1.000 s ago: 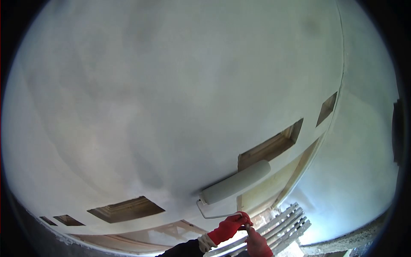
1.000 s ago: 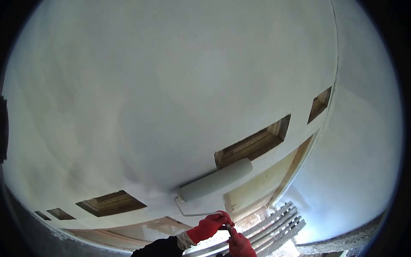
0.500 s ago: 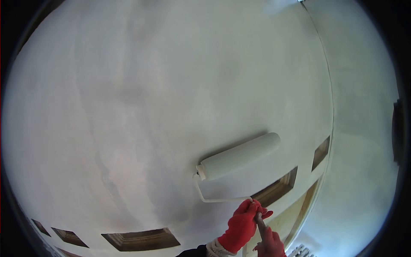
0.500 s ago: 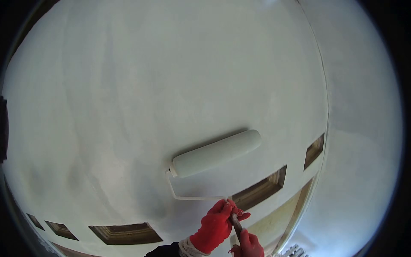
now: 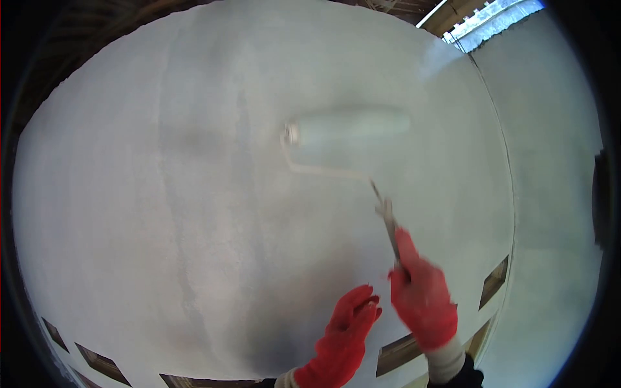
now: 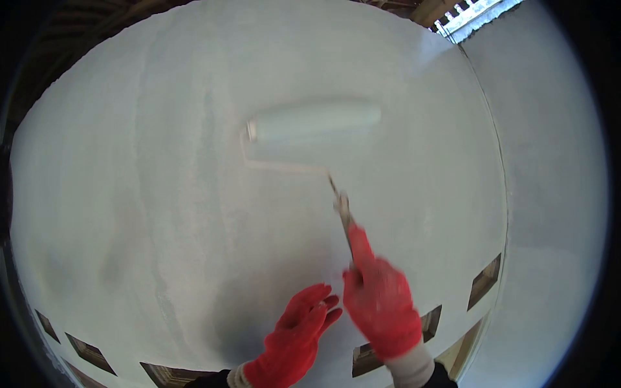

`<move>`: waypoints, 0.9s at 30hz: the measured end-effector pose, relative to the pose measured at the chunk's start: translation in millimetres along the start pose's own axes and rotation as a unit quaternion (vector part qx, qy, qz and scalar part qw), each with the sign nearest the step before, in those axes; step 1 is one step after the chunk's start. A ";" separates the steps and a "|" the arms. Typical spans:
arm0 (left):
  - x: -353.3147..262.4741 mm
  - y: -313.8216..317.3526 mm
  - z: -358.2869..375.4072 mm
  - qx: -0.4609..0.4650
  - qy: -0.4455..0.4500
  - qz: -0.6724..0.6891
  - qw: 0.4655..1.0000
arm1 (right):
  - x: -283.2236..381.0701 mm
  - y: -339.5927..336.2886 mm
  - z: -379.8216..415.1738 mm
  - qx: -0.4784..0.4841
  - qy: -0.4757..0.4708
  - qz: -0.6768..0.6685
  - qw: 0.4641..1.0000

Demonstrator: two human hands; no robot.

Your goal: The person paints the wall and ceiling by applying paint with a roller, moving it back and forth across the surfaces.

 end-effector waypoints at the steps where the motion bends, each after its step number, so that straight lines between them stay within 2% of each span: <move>1: -9.5 0.0 6.9 0.001 0.006 0.000 1.000 | 7.5 0.2 -25.0 -0.027 -0.036 -0.019 0.999; 3: -24.8 -4.7 16.8 0.002 0.010 -0.020 1.000 | 23.4 3.0 -77.4 -0.074 -0.105 -0.008 0.992; 4: -27.6 -14.6 16.4 0.002 0.015 -0.020 1.000 | 44.9 -5.5 -95.5 -0.152 -0.171 0.011 0.973; 5: -26.9 -22.7 15.8 0.022 0.004 -0.016 1.000 | 41.5 0.5 -132.4 -0.084 -0.072 0.033 0.993; 6: -26.9 -30.1 15.3 0.042 -0.009 -0.013 0.999 | 52.4 -0.5 -159.6 -0.099 -0.095 0.030 0.990; 7: -31.6 -36.6 16.7 0.043 -0.003 -0.014 0.999 | 64.4 0.2 -184.0 -0.144 -0.175 0.101 0.969; 8: -38.7 -42.6 19.7 0.034 0.006 -0.054 0.998 | 77.3 -0.6 -208.5 -0.143 -0.181 0.115 0.966; 9: -47.4 -48.7 22.0 0.022 0.014 -0.096 0.995 | 91.2 -10.0 -230.3 -0.146 -0.111 0.069 0.981; 10: -56.7 -52.9 23.4 0.021 0.019 -0.097 0.995 | 104.7 -12.1 -254.5 -0.133 -0.106 0.105 0.980; 11: -64.4 -58.7 24.0 0.011 0.011 -0.106 0.994 | 113.4 -5.2 -299.1 -0.161 -0.227 0.214 0.937; 12: -70.3 -65.3 24.0 -0.001 0.003 -0.114 0.993 | 136.0 -12.8 -311.3 -0.177 -0.238 0.222 0.929; 13: -75.5 -70.0 23.7 -0.003 0.005 -0.112 0.994 | 154.6 -16.3 -318.3 -0.072 -0.112 0.179 0.975; 14: -82.4 -76.8 22.9 -0.015 0.017 -0.117 0.993 | 186.1 -19.2 -313.4 -0.079 -0.131 0.234 0.960; 16: -95.6 -89.6 21.9 -0.032 0.034 -0.125 0.991 | 203.0 -13.9 -366.6 -0.073 -0.159 0.291 0.941; 19: -108.1 -99.0 23.0 -0.045 0.045 -0.171 0.983 | 212.8 12.9 -425.7 -0.080 -0.203 0.424 0.879; 21: -114.0 -102.9 27.0 -0.080 0.032 -0.141 0.986 | 210.7 38.9 -455.2 -0.148 -0.281 0.541 0.779; 22: -114.4 -105.7 31.1 -0.086 0.033 -0.141 0.986 | 210.1 49.6 -458.1 -0.222 -0.343 0.584 0.701; 25: -109.4 -113.2 44.8 -0.089 0.033 -0.165 0.982 | 203.9 50.5 -474.6 -0.137 -0.228 0.436 0.860; 27: -105.0 -113.9 55.0 -0.090 0.043 -0.174 0.980 | 199.7 46.4 -459.3 -0.129 -0.191 0.345 0.910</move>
Point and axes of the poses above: each hand's wrist, its own z-axis away from the middle knuckle, its own y-axis out of the palm, x = y × z, the point moved 8 cm from there along -z, towards the middle knuckle, and after that the axes turned 8 degrees about y, right-handed, at the moved point
